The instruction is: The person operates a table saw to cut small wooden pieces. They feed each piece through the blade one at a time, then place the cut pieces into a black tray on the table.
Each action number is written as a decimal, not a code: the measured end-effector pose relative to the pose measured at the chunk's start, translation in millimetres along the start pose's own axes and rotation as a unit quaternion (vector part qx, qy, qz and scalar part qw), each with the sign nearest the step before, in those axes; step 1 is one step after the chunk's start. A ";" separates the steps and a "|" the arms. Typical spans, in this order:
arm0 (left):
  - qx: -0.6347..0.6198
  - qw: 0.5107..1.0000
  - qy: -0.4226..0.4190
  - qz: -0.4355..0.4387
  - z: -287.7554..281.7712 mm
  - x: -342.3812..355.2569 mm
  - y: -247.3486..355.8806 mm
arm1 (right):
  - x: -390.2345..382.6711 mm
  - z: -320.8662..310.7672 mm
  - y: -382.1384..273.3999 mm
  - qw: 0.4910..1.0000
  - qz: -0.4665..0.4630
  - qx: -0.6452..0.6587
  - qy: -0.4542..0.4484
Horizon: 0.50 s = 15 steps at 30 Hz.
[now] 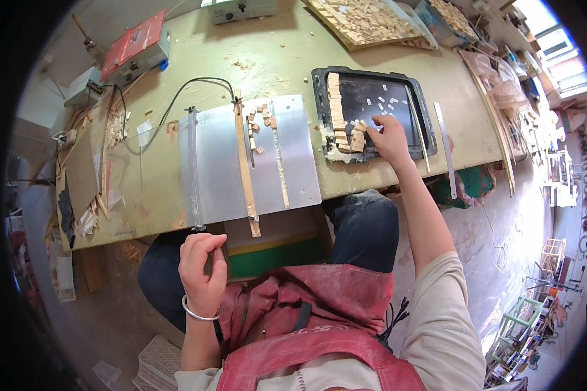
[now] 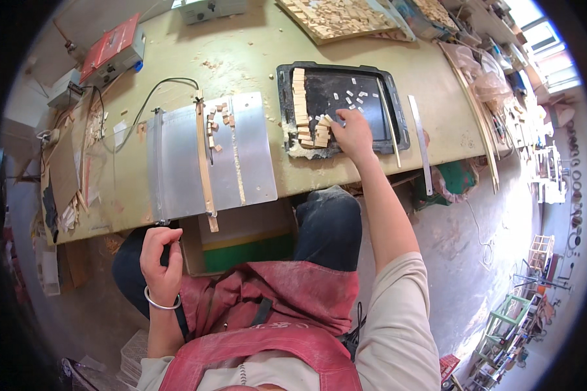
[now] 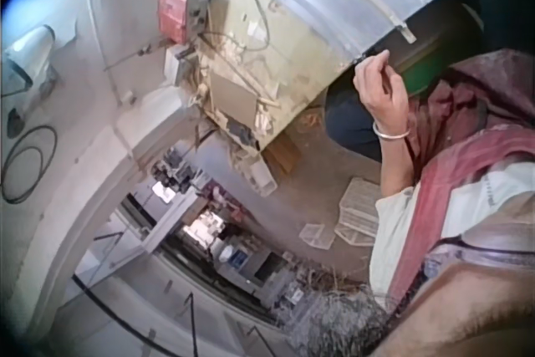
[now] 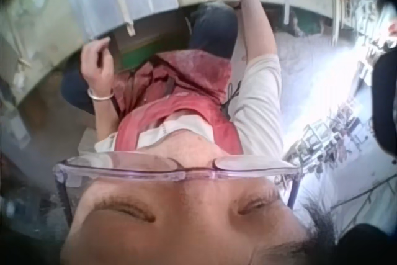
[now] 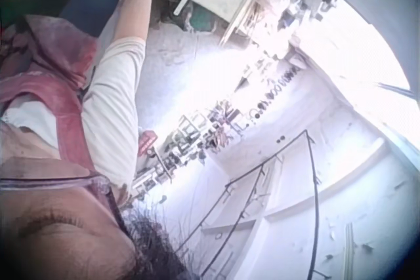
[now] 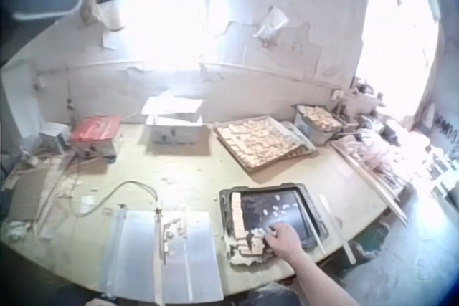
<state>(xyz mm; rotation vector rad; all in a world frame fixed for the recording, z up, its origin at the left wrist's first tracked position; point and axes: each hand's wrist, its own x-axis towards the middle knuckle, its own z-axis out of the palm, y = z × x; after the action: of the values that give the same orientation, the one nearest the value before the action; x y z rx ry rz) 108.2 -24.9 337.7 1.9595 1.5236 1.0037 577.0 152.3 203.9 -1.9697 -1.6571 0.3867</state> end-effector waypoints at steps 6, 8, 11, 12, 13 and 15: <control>0.006 1.000 -0.012 -0.027 -0.6 -0.7 -2.7 | 17.3 -2.6 -13.4 0.991 0.015 0.010 -0.132; 0.009 0.999 -0.016 -0.028 -0.4 1.4 -3.9 | 18.8 0.1 -5.2 0.992 -0.016 -0.015 -0.124; 0.013 0.999 -0.016 -0.033 -0.7 2.4 -7.5 | 16.7 -1.8 -11.5 0.989 -0.051 -0.077 -0.120; 0.015 0.999 -0.015 -0.034 -0.7 3.0 -8.2 | 15.4 -3.4 -14.7 0.986 -0.059 -0.102 -0.119; 0.016 0.999 -0.015 -0.035 -0.8 3.4 -8.6 | 15.3 -2.7 -14.4 0.987 -0.062 -0.102 -0.110; 0.024 0.999 -0.017 -0.018 -0.7 5.6 -8.7 | 15.5 -2.1 -14.2 0.988 -0.067 -0.102 -0.091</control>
<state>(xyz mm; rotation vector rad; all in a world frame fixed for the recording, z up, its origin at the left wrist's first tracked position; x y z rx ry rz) 103.0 -17.1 333.3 1.9639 1.5720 0.9223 569.7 168.4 215.5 -2.0025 -2.0038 0.3681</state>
